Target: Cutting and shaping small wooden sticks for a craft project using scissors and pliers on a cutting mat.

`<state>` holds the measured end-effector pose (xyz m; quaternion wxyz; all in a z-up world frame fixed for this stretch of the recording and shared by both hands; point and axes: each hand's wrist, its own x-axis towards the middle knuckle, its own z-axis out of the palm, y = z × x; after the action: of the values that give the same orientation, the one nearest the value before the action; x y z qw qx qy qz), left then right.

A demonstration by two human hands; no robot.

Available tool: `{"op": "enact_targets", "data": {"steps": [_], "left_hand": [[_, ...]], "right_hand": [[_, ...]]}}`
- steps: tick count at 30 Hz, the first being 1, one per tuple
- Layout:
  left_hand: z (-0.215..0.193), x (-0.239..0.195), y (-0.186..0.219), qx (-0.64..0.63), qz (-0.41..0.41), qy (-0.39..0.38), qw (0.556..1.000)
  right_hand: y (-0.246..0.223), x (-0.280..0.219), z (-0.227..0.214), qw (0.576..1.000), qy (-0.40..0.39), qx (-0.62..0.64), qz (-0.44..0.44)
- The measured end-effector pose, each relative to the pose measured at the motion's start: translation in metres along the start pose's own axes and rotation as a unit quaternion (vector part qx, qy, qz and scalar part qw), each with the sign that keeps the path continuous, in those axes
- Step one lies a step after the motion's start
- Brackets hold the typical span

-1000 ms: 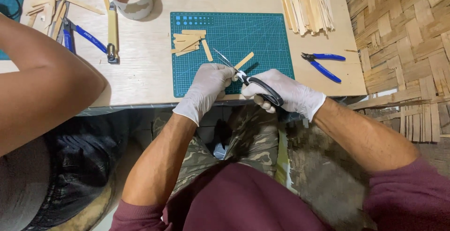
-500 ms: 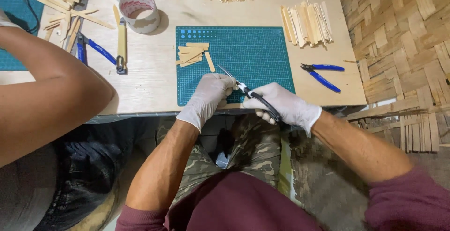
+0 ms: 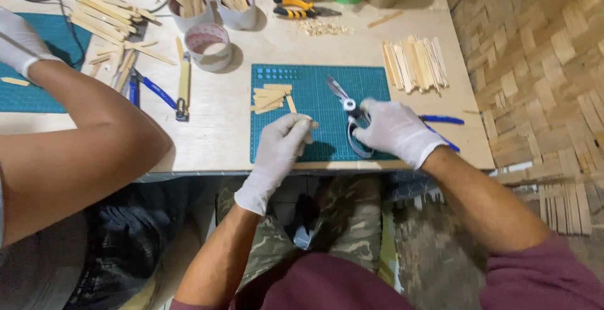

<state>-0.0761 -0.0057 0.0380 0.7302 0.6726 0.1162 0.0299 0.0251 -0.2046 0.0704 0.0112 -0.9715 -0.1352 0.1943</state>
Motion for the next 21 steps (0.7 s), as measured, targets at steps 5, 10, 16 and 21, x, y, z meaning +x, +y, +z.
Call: {"op": "enact_targets", "data": {"steps": [5,10,16,21], "left_hand": [[-0.043,0.012,-0.021,0.079,0.05,0.112,0.989],[-0.054,0.01,-0.034,0.072,0.051,0.137,0.987],[-0.067,0.016,-0.038,0.043,0.048,0.111,0.992],[-0.07,0.019,-0.037,-0.006,-0.021,0.114,0.993]], "right_hand": [[-0.015,0.02,-0.023,0.998,0.019,-0.053,-0.019],[-0.061,0.083,-0.064,0.988,0.113,0.001,-0.106],[-0.139,0.241,-0.102,0.931,0.212,0.128,-0.27],[-0.215,0.34,-0.128,0.93,0.114,0.149,-0.317]]}}
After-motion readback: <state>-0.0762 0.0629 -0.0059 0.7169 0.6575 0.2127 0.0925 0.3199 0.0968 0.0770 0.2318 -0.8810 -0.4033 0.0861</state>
